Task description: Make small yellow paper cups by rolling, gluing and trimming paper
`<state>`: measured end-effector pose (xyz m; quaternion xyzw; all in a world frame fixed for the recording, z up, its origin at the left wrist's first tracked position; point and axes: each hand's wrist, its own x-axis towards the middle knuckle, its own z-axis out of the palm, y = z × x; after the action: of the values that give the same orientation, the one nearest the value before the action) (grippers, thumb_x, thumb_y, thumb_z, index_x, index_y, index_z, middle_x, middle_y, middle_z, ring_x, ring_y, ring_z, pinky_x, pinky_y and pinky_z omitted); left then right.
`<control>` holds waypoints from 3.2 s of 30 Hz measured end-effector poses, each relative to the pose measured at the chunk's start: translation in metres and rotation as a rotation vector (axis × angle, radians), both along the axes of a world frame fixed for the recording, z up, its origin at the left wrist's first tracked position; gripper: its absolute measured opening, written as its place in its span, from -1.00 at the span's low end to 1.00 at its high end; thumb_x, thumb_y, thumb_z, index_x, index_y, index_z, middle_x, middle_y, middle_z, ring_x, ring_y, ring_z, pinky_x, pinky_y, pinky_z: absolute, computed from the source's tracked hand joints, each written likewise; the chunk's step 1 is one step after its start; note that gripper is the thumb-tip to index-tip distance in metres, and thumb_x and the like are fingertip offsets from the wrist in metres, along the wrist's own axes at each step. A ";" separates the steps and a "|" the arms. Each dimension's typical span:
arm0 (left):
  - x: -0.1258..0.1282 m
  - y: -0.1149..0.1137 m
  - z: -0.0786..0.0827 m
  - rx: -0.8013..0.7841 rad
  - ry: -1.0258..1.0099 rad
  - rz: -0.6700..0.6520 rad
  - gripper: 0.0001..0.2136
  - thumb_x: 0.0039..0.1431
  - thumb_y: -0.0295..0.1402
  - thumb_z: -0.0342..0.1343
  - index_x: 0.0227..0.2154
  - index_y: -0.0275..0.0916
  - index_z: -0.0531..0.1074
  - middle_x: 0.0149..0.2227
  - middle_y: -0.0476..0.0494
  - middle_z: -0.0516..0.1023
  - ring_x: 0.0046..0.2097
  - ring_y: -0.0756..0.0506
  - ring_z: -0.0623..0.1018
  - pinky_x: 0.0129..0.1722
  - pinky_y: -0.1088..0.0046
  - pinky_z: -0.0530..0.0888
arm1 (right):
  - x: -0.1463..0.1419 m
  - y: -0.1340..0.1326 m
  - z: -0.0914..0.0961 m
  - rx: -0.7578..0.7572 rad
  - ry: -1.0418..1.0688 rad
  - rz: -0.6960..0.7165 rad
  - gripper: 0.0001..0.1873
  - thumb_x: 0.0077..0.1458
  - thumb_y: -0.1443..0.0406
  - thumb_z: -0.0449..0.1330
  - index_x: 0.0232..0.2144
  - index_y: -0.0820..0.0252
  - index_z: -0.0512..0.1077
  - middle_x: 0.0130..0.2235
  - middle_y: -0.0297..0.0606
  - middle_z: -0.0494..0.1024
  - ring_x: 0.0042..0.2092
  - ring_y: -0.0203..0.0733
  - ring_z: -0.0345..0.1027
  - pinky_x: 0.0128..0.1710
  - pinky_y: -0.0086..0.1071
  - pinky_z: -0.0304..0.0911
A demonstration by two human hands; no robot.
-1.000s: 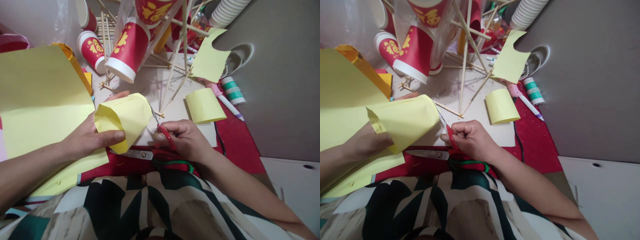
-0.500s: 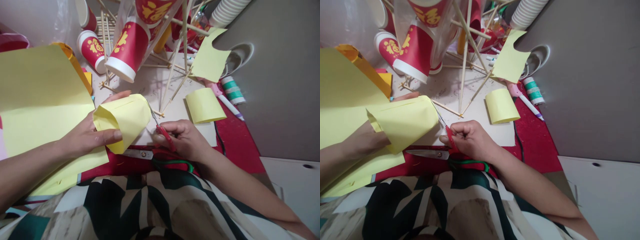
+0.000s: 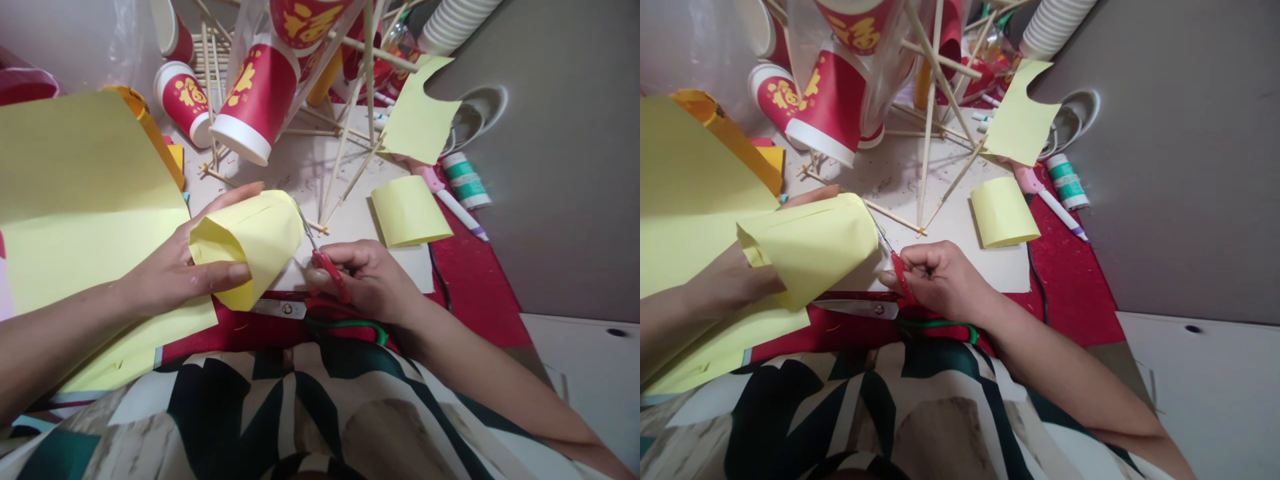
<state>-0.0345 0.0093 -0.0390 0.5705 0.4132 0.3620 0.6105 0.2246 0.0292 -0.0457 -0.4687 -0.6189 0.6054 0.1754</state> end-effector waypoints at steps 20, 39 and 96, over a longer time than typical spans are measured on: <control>-0.002 0.002 -0.007 -0.016 -0.139 0.064 -0.42 0.14 -0.26 0.33 0.23 -0.03 0.35 0.09 -0.06 0.55 -0.02 -0.13 0.58 -0.11 0.47 0.54 | -0.001 0.001 0.001 0.051 -0.048 0.003 -0.31 -0.09 -0.16 0.38 -0.69 0.17 0.11 -0.58 -0.43 0.06 -0.49 -0.40 -0.07 -0.53 -0.43 -0.09; -0.002 0.000 -0.003 0.005 -0.010 0.085 -0.40 0.10 -0.22 0.31 0.24 -0.03 0.38 0.10 -0.06 0.56 -0.01 -0.14 0.60 -0.15 0.50 0.51 | 0.001 0.001 -0.002 0.078 -0.033 0.011 -0.29 -0.05 -0.21 0.33 -0.66 0.15 0.07 -0.58 -0.45 0.02 -0.50 -0.42 -0.12 -0.54 -0.43 -0.13; 0.013 -0.006 0.012 -0.080 0.138 0.133 -0.82 0.07 -0.54 0.06 -0.57 -0.31 0.50 -0.61 0.07 0.49 -0.59 0.10 0.45 -0.60 0.68 0.43 | -0.002 0.002 0.000 0.296 -0.056 0.011 -0.50 0.05 0.14 0.25 -0.67 0.13 0.03 -0.61 -0.47 0.02 -0.53 -0.41 -0.12 -0.55 -0.44 -0.12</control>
<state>-0.0215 0.0034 -0.0272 0.5405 0.5051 0.3447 0.5778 0.2225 0.0314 -0.0455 -0.4511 -0.7086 0.4951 0.2219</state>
